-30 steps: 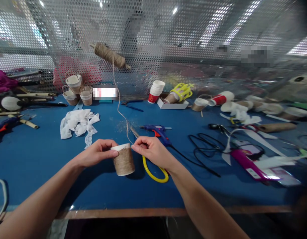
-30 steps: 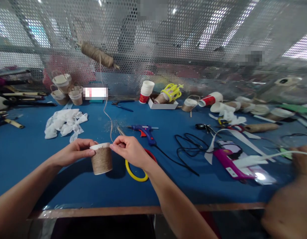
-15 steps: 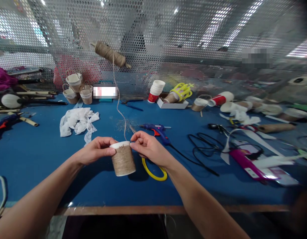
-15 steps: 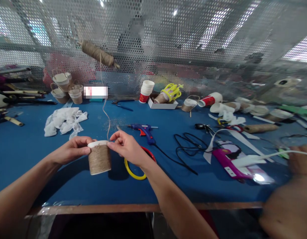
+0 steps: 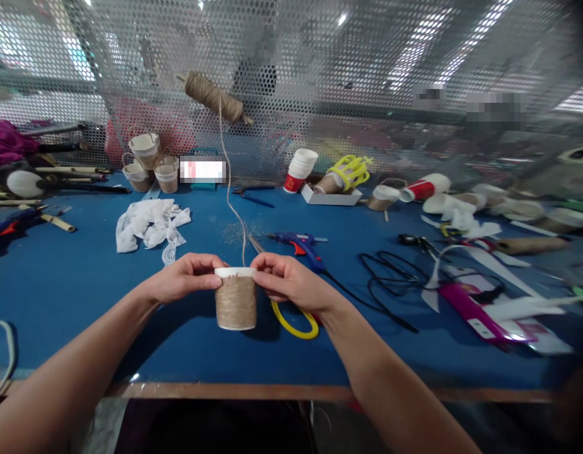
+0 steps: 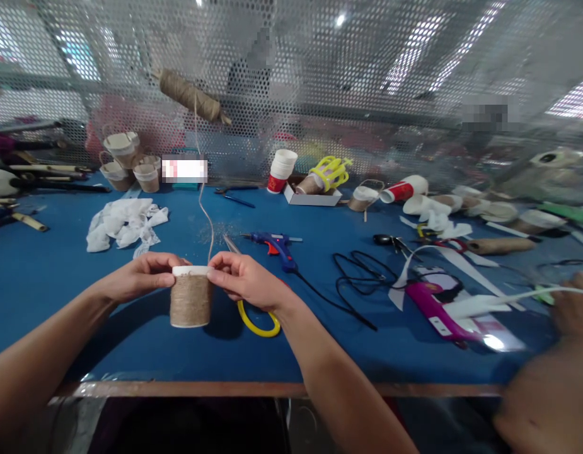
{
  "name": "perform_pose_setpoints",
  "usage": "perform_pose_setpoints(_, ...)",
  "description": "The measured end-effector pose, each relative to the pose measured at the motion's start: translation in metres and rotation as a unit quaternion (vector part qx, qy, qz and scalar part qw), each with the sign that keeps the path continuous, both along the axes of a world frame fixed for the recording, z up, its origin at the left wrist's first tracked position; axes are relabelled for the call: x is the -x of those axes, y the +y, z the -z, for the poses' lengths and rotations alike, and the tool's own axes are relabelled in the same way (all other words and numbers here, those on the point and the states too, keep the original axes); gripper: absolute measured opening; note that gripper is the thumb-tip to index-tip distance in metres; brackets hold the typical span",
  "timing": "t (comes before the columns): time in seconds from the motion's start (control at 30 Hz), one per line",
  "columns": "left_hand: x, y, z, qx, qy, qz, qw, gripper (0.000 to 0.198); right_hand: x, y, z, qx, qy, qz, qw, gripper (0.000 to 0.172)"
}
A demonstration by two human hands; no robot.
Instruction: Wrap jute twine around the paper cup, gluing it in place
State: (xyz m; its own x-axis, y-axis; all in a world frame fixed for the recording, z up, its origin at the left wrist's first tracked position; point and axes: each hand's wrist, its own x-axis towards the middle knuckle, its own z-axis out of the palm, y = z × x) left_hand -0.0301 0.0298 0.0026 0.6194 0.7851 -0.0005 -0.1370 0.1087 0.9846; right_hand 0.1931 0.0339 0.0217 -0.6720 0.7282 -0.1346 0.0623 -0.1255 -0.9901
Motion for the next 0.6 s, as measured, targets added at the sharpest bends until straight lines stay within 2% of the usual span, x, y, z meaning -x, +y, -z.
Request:
perform_pose_setpoints(0.2,-0.002,0.001,-0.001,-0.043,0.059,-0.001,0.997,0.022,0.001,-0.001,-0.002,-0.155,-0.100,0.015,0.983,0.016)
perform_pose_setpoints(0.4,-0.012,-0.005,-0.002,-0.090,0.156,-0.011,0.984,0.015,0.006,-0.004,-0.001,-0.182,-0.134,0.019,0.974,0.016)
perform_pose_setpoints(0.5,-0.014,-0.005,-0.002,-0.084,0.162,-0.014,0.983,0.016,0.006,-0.004,0.001,-0.209,-0.158,0.043,0.964,0.020)
perform_pose_setpoints(0.6,-0.013,-0.005,-0.002,-0.066,0.146,-0.022,0.987,0.015,0.006,-0.005,0.000,-0.226,-0.164,0.060,0.958,0.016)
